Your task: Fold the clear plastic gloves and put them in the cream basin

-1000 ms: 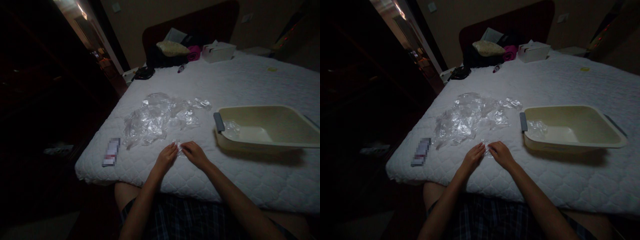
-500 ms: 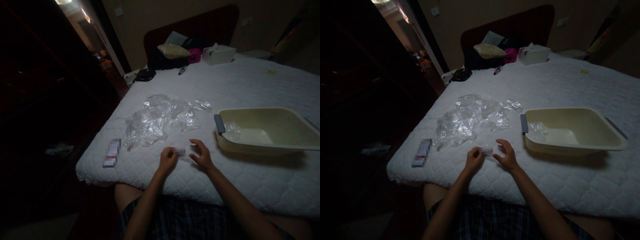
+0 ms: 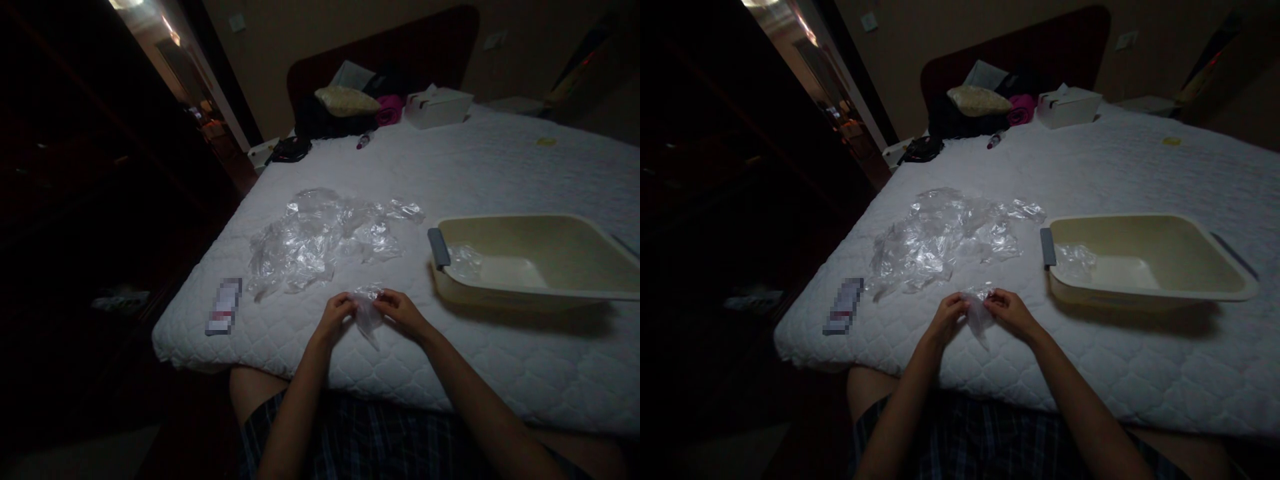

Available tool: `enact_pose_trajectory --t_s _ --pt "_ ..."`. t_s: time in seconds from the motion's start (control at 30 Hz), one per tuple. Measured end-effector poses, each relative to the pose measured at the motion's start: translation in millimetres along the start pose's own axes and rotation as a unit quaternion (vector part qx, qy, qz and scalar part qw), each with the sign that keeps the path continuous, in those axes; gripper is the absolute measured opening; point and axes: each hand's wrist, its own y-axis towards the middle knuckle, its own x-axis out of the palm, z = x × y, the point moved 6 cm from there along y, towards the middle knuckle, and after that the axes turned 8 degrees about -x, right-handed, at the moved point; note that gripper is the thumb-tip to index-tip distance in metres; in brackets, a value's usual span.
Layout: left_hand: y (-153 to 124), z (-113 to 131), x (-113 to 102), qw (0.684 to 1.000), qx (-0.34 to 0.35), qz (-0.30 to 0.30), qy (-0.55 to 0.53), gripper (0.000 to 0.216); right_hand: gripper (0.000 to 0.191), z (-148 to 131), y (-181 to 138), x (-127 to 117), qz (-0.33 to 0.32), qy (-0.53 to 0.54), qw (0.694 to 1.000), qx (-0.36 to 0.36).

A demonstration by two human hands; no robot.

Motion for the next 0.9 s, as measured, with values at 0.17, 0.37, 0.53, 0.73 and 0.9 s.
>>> enact_pose_trajectory --t_s 0.17,0.37,0.53,0.73,0.9 --pt "-1.5 -2.1 1.6 1.0 -0.015 -0.005 -0.016 0.027 0.032 4.8 -0.7 -3.4 0.007 0.019 1.0 0.011" --pt "-2.4 -2.8 4.8 0.999 -0.01 0.019 0.024 0.029 0.06 14.6 -1.8 -9.3 0.016 0.127 0.991 0.026" --pt "-2.2 -1.4 4.1 0.997 0.013 0.048 0.056 0.027 0.05 12.4 -0.2 -5.7 0.018 0.059 0.998 0.034" --pt "-2.4 -3.8 0.8 0.999 0.014 0.025 0.042 0.024 0.035 6.3 -1.0 -0.6 0.019 0.003 0.999 0.036" --pt "-4.1 -2.5 0.6 1.0 0.021 0.001 -0.02 0.027 0.034 6.4 -1.9 -6.9 0.066 0.005 0.997 0.035"
